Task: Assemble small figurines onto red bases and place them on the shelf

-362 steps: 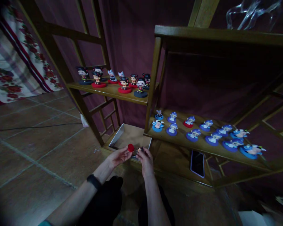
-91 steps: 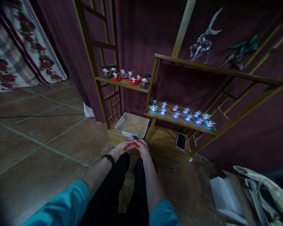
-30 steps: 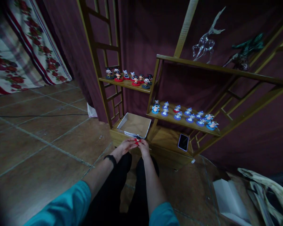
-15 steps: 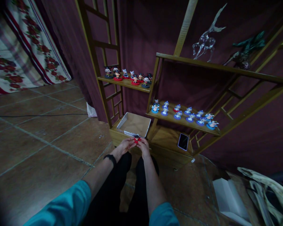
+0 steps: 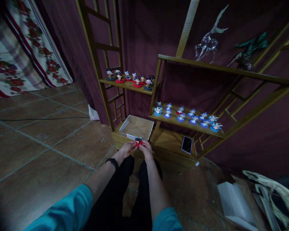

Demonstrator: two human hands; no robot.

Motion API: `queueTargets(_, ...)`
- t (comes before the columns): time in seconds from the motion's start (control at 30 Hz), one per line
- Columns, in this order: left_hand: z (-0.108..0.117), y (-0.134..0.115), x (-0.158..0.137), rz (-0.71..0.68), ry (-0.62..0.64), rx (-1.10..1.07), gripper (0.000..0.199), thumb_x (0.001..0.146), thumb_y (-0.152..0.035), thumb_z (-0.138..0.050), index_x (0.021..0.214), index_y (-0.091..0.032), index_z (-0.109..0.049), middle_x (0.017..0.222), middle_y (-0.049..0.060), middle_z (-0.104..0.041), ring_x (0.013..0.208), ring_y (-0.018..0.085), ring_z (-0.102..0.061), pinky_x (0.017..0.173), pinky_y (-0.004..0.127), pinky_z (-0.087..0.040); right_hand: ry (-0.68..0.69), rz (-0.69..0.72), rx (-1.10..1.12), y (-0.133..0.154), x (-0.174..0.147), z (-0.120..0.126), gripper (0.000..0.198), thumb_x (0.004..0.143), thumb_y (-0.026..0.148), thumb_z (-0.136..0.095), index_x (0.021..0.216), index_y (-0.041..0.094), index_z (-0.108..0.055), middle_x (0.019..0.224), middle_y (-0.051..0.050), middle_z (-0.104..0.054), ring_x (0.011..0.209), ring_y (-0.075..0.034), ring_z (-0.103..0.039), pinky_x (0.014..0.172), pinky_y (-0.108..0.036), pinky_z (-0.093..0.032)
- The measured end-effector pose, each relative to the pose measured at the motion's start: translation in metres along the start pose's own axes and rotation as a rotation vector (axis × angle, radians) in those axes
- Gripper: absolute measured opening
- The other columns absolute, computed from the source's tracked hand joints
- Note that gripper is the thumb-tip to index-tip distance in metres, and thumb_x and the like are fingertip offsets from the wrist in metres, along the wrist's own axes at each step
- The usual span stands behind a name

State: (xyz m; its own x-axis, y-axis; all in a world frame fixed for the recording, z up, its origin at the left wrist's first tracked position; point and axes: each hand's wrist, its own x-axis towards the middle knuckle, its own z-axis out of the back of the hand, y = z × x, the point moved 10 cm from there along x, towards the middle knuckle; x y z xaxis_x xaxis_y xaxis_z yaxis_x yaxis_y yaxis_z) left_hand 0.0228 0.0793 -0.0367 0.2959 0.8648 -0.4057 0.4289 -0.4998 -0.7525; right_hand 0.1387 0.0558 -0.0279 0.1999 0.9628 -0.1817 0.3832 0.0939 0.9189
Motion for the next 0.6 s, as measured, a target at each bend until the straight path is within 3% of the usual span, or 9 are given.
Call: queueTargets(0.6, -0.0006, 0.0006, 0.0011, -0.001, 0.035, -0.016, 0.013, 0.075, 0.001, -0.053, 0.076, -0.010, -0.060, 0.067, 0.005, -0.063, 0.056, 0.008, -0.059, 0.060, 0.020, -0.051, -0.003, -0.008, 0.014, 0.0020, -0.0025, -0.0015, 0.037, 0.056, 0.027, -0.071, 0.092, 0.022, -0.063, 0.092, -0.002, -0.067, 0.077, -0.014, -0.062, 0.068, -0.026, -0.048)
